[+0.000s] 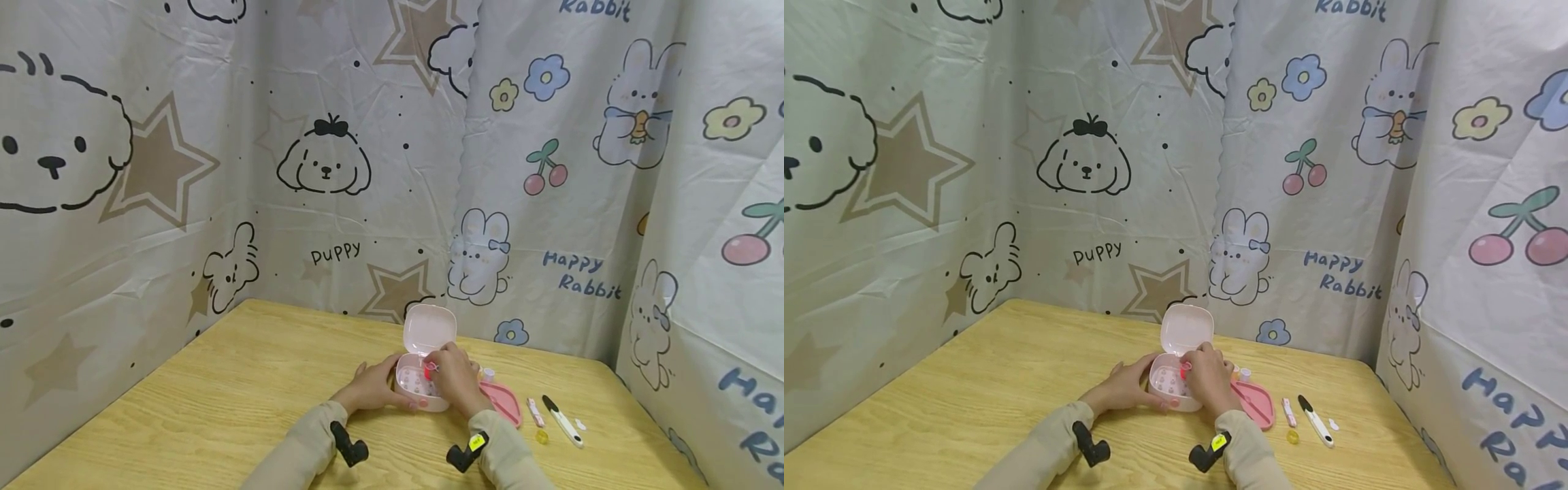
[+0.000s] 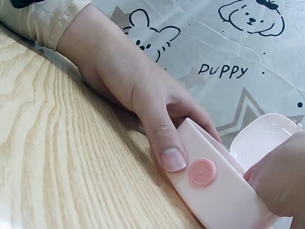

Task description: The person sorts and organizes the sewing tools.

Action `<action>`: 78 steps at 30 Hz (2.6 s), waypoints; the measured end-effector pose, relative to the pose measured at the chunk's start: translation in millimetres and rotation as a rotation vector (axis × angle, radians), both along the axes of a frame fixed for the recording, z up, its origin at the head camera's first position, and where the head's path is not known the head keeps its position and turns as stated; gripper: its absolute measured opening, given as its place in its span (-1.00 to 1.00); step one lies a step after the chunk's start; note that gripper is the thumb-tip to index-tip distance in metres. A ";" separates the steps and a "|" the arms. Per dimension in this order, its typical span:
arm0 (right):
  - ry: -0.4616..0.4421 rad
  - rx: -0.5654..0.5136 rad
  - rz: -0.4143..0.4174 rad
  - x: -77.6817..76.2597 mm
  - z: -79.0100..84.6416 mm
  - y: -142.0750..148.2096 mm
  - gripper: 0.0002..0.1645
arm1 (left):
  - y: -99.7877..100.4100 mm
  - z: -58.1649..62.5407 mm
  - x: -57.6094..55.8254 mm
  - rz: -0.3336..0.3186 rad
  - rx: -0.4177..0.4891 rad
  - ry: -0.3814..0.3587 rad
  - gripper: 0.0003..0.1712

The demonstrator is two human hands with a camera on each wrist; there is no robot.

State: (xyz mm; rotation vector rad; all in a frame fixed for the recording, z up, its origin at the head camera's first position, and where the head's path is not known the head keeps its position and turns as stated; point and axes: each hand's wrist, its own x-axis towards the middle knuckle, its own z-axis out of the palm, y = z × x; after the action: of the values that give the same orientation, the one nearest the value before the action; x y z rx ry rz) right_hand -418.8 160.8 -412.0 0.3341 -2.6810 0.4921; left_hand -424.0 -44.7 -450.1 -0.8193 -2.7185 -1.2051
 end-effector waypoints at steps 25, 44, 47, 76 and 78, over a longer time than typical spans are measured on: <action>-0.025 0.017 0.001 -0.5 0.3 0.6 -0.78 | 0.3 1.6 1.1 0.001 -0.010 0.008 0.29; 0.003 -0.074 0.009 1.5 20.3 10.9 -0.75 | 0.2 0.5 0.3 0.002 -0.013 -0.001 0.31; 0.000 -0.085 0.013 1.6 22.4 15.0 -0.75 | 0.1 0.9 0.7 0.001 -0.008 -0.011 0.31; 0.064 -0.239 -0.048 4.5 47.2 75.5 -0.70 | 0.5 2.8 1.7 -0.004 0.014 -0.023 0.31; 0.070 -0.240 -0.057 4.1 45.8 78.6 -0.70 | 0.5 2.1 1.4 -0.007 0.016 -0.022 0.31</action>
State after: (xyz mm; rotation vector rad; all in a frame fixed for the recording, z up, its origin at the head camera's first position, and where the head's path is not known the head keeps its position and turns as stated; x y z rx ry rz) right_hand -414.6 239.4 -366.2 0.2008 -2.5215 0.7600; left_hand -422.7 -44.2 -448.0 -0.8193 -2.7215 -1.2426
